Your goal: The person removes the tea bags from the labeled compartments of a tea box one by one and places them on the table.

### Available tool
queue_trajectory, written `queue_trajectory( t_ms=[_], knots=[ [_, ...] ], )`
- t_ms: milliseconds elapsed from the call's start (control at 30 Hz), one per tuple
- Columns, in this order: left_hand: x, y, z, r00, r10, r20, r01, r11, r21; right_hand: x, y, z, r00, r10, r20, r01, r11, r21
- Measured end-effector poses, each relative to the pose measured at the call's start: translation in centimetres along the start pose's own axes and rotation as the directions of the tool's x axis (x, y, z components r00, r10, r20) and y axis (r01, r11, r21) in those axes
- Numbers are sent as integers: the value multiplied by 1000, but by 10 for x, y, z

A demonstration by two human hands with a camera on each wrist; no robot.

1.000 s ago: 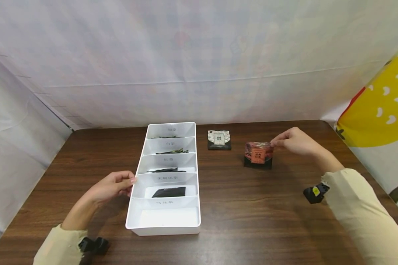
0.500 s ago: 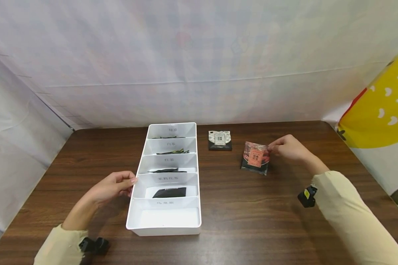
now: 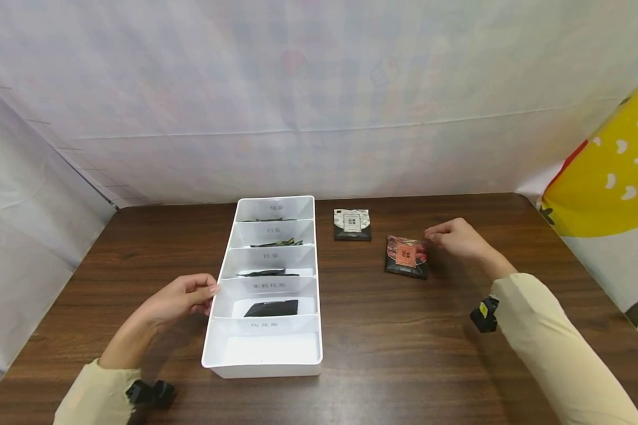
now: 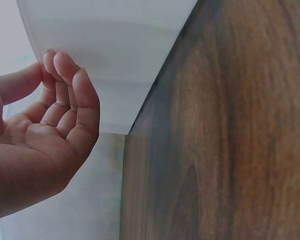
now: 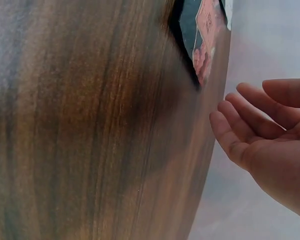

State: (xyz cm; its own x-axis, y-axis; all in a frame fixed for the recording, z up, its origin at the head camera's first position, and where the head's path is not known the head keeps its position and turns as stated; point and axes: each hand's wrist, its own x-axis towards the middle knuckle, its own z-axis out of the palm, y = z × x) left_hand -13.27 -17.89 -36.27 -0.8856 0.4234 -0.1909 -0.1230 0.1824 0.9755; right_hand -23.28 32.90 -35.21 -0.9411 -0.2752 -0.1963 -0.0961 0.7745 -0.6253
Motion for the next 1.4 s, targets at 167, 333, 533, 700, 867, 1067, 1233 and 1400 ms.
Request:
queue_trajectory(
  t_ms=[167, 333, 533, 700, 867, 1067, 1233, 1400],
  knots=[
    [0, 0, -1, 1000, 2, 4, -2, 1000, -11, -2, -4, 1, 1000, 11, 0, -11, 1000, 29],
    [0, 1, -1, 1000, -3, 3, 3, 1000, -12, -9, -12, 5, 1000, -18, 22, 17, 998, 53],
    [0, 2, -1, 1000, -5, 1, 5, 1000, -3, -18, -23, 15, 995, -76, 57, 69, 992, 104],
    [0, 1, -1, 1000, -7, 0, 7, 1000, -3, -24, -29, 26, 993, -89, 83, 82, 993, 84],
    [0, 1, -1, 1000, -8, 2, 8, 1000, -5, -26, -29, 38, 989, -113, 93, 106, 991, 77],
    [0, 1, -1, 1000, -3, 7, 3, 1000, -6, -25, -29, 44, 991, -124, 58, 120, 991, 61],
    [0, 1, 0, 1000, -4, 4, 4, 1000, -3, -19, -27, 40, 992, -100, 72, 97, 994, 42],
    [0, 1, 0, 1000, -9, -4, 9, 1000, 6, -7, -24, 31, 994, -53, 97, 48, 997, 56]
  ],
)
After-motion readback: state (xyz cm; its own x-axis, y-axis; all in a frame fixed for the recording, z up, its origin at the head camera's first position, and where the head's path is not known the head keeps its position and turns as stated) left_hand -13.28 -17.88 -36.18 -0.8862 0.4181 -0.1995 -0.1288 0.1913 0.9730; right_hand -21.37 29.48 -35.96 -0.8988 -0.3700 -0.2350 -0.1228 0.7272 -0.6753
